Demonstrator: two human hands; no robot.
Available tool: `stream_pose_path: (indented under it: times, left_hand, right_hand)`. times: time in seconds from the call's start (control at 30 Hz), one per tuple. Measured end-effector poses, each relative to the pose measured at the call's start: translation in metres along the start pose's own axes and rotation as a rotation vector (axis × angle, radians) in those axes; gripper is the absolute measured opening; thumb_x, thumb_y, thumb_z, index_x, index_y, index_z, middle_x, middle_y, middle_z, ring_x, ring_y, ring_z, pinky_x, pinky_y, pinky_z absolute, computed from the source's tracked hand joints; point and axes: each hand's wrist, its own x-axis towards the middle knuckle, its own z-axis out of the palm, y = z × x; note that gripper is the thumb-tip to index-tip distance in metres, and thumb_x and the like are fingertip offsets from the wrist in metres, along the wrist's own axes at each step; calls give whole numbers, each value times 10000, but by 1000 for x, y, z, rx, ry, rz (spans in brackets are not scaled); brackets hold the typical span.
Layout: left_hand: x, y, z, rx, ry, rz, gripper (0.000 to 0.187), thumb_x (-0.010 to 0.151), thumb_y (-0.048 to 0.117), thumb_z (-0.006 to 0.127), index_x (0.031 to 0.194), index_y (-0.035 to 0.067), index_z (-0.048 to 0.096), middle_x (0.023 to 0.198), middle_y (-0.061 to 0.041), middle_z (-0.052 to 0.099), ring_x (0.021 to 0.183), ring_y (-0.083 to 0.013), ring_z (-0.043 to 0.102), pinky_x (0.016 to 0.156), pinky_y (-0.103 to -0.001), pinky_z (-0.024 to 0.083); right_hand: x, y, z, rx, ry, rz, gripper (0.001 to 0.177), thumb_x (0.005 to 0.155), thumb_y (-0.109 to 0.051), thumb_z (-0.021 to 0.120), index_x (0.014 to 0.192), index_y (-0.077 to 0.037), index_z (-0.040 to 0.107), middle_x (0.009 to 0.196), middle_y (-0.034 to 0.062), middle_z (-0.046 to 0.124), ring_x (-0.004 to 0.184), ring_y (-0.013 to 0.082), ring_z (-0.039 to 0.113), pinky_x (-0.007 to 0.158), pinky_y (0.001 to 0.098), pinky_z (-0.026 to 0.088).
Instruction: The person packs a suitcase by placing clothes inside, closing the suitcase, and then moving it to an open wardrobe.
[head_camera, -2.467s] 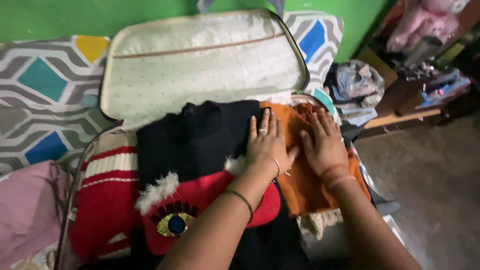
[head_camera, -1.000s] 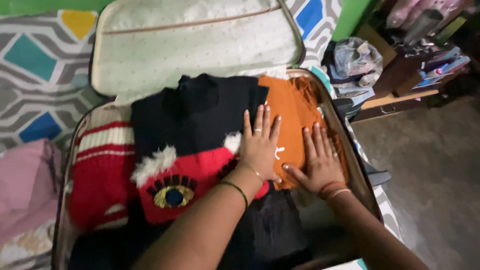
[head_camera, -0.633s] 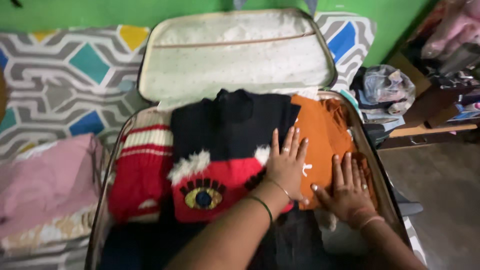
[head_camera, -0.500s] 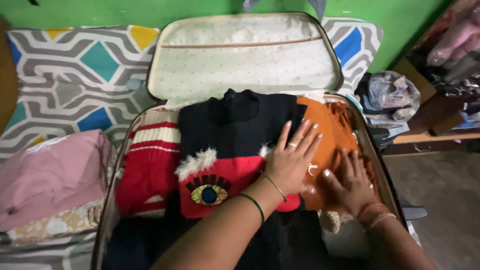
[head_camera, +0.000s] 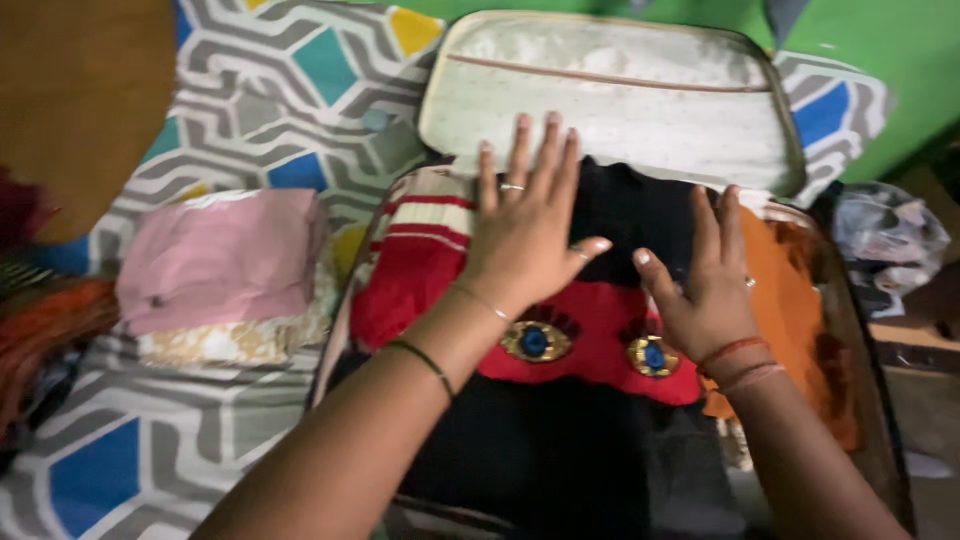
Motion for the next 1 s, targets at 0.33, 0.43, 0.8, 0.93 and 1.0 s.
stream_pose_path:
  times: [0.33, 0.43, 0.8, 0.93, 1.0]
  left_hand:
    - [-105, -166, -46, 45, -20, -293, 1088, 821, 578, 739, 1582, 8, 210, 1676, -209, 125, 1552, -427, 28, 1200, -678, 30]
    - [-140, -211, -56, 80, -95, -375, 1088, 809, 560, 741, 1585, 18, 206, 1676, -214, 116, 1546, -435, 30, 1182, -684, 36]
    - [-234, -357, -51, 124, -167, -521, 1045, 801, 591, 747, 1579, 98, 253, 1654, -202, 187, 1528, -461, 109, 1191, -687, 100]
    - [-255, -389, -41, 63, -182, -582, 1070, 779, 566, 769, 1587, 87, 256, 1647, -238, 190, 1508, -479, 149, 1169, -683, 136]
    - [-258, -406, -34, 68, -204, -589, 1064, 787, 570, 771, 1575, 73, 259, 1636, -242, 196, 1507, -473, 159, 1168, -692, 130]
  right_hand:
    - [31, -175, 88, 181, -47, -200, 911, 867, -281, 782, 1600, -8, 317, 1658, 350, 224, 1502, 517, 333, 1203, 516, 357]
    - [33, -220, 128, 193, -79, -214, 894, 864, -250, 805, 1589, -17, 338, 1640, 334, 258, 1507, 512, 340, 1224, 512, 365]
    - [21, -325, 256, -27, -419, -123, 961, 796, -399, 781, 1582, -153, 285, 1671, 221, 148, 1526, 436, 150, 1188, 578, 154]
    - [20, -344, 285, -67, -514, -145, 920, 789, -365, 773, 1568, -181, 319, 1660, 204, 173, 1538, 404, 154, 1218, 562, 166]
    - [26, -348, 298, -24, -537, -145, 903, 797, -349, 771, 1565, -170, 332, 1657, 216, 178, 1534, 414, 155, 1210, 549, 180]
